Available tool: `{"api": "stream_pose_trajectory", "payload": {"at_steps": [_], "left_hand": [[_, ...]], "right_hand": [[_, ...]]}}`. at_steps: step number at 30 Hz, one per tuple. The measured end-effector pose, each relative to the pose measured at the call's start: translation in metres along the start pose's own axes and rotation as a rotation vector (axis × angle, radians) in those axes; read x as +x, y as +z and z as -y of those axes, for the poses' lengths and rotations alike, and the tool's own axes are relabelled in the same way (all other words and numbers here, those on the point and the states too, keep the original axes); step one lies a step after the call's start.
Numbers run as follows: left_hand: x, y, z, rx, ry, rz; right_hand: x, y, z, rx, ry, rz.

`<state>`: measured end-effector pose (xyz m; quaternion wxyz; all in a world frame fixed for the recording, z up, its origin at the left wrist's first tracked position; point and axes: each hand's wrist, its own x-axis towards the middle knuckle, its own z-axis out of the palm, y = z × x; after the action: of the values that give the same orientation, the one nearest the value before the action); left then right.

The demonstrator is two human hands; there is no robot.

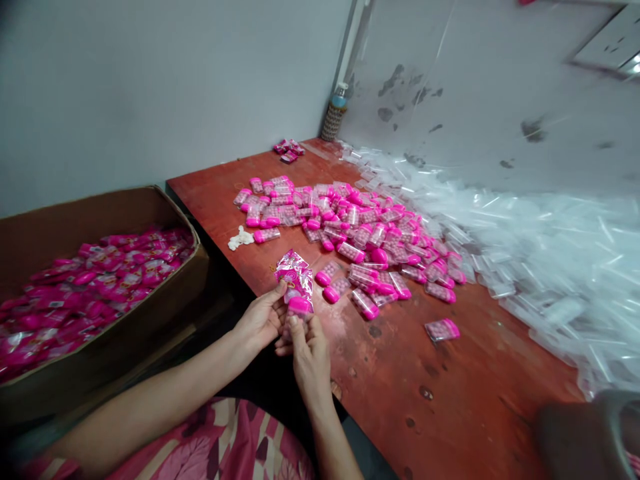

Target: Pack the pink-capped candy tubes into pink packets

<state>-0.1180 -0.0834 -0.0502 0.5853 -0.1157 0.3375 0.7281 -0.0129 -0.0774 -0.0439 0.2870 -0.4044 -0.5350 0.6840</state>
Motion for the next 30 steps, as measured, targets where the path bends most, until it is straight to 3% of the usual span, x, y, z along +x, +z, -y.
{"api": "stream_pose_trajectory", "payload": {"at_steps": [4,12,17,23,27,30], "left_hand": [[-0.001,0.000,0.002,0.037,0.027,0.033],[-0.008,0.004,-0.004,0.310,0.107,0.168],[-0.006,0.001,-0.006,0.432,0.134,0.278],[-0.002,-0.001,-0.008,0.501,0.072,0.291],[-0.002,-0.003,-0.012,0.569,0.045,0.310],[-0.002,-0.004,-0.013,0.648,0.104,0.300]], "right_hand": [[0.000,0.000,0.001,-0.020,0.002,0.000],[0.005,-0.002,-0.004,0.023,-0.017,0.022],[0.005,-0.002,-0.010,-0.081,-0.093,-0.010],[0.007,-0.004,-0.015,-0.173,-0.145,-0.069],[0.010,-0.007,-0.015,-0.029,-0.096,0.056],[0.011,-0.010,-0.014,0.083,-0.041,0.155]]}}
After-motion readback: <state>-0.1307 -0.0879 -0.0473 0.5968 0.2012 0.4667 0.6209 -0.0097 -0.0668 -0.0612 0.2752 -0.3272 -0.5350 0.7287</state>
